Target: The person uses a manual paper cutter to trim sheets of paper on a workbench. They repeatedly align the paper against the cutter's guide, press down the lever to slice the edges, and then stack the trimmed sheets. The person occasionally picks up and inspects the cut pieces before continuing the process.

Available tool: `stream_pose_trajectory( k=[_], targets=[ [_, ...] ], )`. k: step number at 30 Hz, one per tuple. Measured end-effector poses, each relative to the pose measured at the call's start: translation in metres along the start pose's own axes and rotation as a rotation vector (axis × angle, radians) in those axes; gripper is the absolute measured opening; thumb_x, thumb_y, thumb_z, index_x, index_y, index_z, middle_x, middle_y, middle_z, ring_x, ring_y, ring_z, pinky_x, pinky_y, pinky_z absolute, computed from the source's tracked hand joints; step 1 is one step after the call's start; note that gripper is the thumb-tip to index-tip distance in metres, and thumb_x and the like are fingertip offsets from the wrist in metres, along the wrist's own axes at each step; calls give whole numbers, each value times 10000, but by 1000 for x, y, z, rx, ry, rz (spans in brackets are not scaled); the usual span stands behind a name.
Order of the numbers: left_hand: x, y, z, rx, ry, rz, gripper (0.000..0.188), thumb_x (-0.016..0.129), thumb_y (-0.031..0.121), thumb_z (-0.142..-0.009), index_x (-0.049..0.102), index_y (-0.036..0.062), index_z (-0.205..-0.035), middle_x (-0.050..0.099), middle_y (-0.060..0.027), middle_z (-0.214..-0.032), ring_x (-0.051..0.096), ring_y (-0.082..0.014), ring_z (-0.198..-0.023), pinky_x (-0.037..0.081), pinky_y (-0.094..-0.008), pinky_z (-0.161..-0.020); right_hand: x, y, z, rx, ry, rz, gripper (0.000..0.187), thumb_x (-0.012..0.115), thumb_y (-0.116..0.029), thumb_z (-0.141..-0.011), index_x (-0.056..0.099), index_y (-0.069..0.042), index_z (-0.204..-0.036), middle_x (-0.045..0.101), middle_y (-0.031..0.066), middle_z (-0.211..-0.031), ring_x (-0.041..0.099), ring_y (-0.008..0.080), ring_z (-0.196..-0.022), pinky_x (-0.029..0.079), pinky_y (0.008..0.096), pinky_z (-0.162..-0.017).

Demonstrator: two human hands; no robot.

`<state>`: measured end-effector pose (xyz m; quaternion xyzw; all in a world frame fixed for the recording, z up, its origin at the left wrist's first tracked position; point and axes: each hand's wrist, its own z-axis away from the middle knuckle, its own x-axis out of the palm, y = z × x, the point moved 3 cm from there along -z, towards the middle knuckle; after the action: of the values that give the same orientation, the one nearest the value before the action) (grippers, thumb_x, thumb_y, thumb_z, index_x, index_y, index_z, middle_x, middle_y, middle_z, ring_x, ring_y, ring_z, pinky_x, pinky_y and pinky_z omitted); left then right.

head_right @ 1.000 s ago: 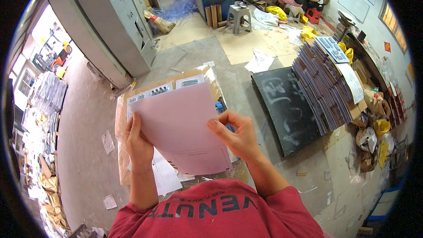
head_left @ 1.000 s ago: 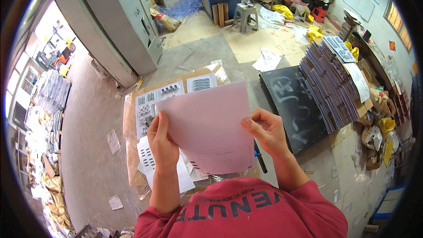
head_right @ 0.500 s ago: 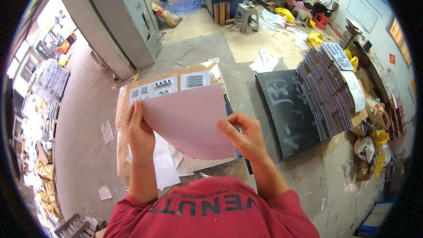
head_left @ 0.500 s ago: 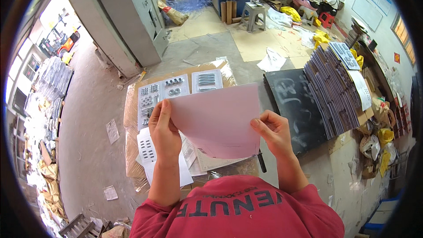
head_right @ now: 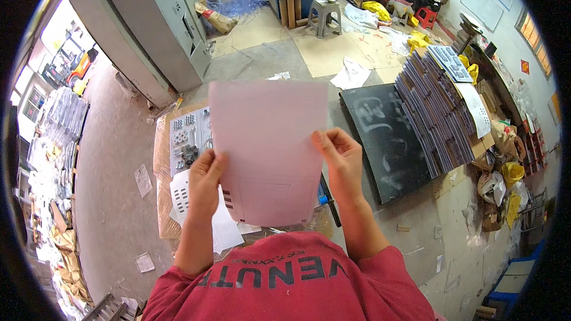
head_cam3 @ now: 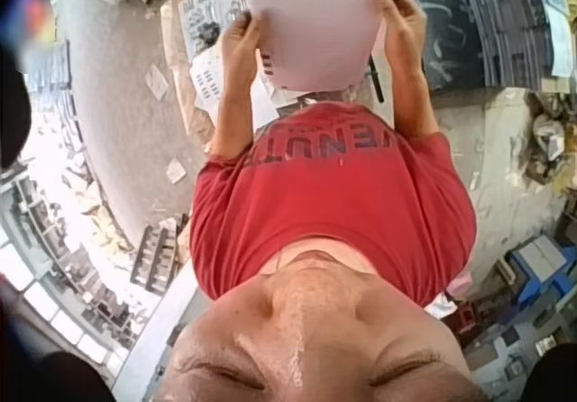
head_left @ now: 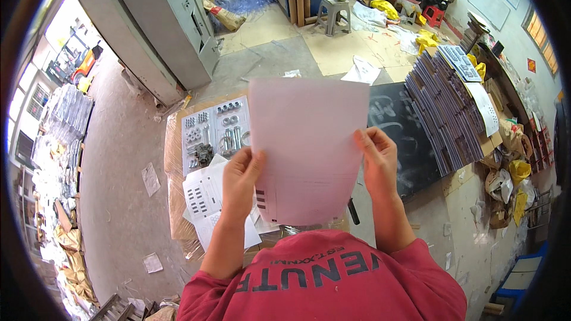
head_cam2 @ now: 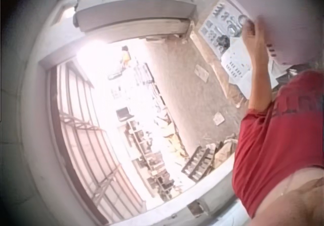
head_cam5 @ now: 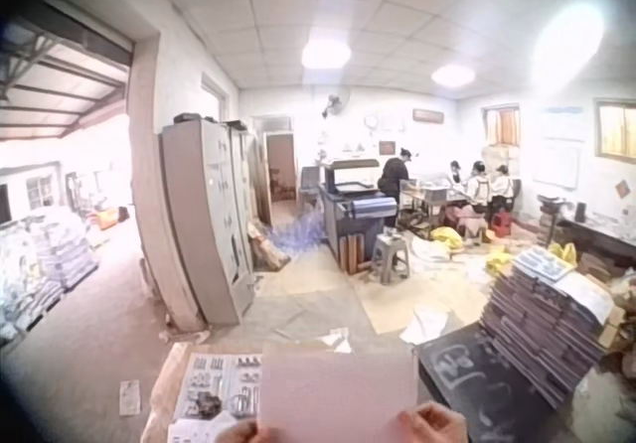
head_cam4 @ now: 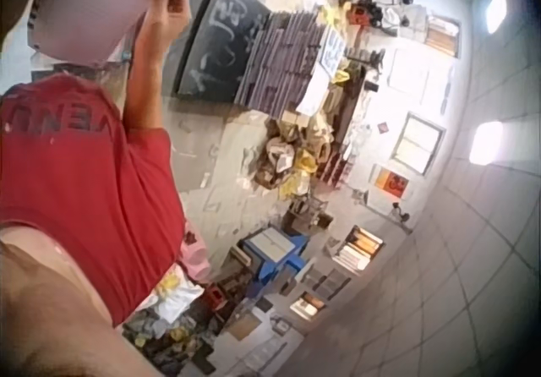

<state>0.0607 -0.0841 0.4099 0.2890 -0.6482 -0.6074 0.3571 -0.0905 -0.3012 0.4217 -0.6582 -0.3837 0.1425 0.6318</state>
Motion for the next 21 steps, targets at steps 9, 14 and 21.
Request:
stream_pose_trajectory(
  k=[9, 14, 21],
  targets=[
    [5, -22, 0, -226, -100, -3, 343, 625, 259, -977, 630, -32, -1158, 663, -15, -911, 581, -63, -842, 456, -210, -734, -18, 20, -12, 29, 142, -96, 180, 689, -185, -932, 647, -26, -857, 624, -15, -795, 518, 29, -702, 387, 182, -650],
    [5, -42, 9, -272, -318, -10, 349, 614, 245, -981, 595, -31, -1194, 674, -43, -963, 599, -82, -833, 480, -229, -732, -34, 24, -24, 26, 296, -92, 200, 692, -219, -934, 661, -29, -878, 622, -17, -796, 513, 28, -690, 396, 174, -641],
    [3, -64, 23, -410, -399, 31, 398, 616, 228, -977, 508, -9, -1278, 679, -66, -938, 650, -120, -858, 552, -271, -706, -53, 22, -30, 5, 392, 80, 227, 694, -239, -935, 664, -21, -879, 613, -20, -788, 498, 29, -688, 386, 161, -641]
  ],
)
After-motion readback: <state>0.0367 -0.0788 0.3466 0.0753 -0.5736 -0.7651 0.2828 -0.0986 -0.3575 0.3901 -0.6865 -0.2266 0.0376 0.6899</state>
